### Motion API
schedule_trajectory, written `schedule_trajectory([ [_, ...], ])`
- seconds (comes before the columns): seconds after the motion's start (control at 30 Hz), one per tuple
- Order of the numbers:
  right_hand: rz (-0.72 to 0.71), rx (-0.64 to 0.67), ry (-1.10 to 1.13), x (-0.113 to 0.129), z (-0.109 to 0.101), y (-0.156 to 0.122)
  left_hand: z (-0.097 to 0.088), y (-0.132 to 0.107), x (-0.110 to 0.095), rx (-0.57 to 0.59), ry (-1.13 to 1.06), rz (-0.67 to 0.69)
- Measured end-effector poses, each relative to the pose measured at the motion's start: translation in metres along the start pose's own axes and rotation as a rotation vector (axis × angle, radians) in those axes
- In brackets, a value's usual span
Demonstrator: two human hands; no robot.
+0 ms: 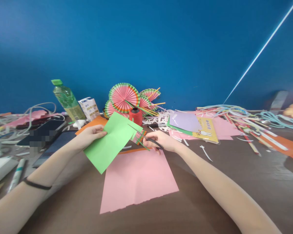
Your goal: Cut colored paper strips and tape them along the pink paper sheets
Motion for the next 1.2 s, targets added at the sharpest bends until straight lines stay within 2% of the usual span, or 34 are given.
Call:
schedule_trajectory([
  [1.2,0.010,0.013,0.013,-0.007,0.000,0.003,0.000,-0.001,-0.005,0.070,0.098,0.016],
])
Point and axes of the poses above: each hand's wrist, its own y-axis towards the middle knuckle, its own z-axis out of the palm, x = y × z, the point moved 1 cm from there along y, towards the middle knuckle, and after that the axes turned 4 degrees about z, right-handed, at the moved point
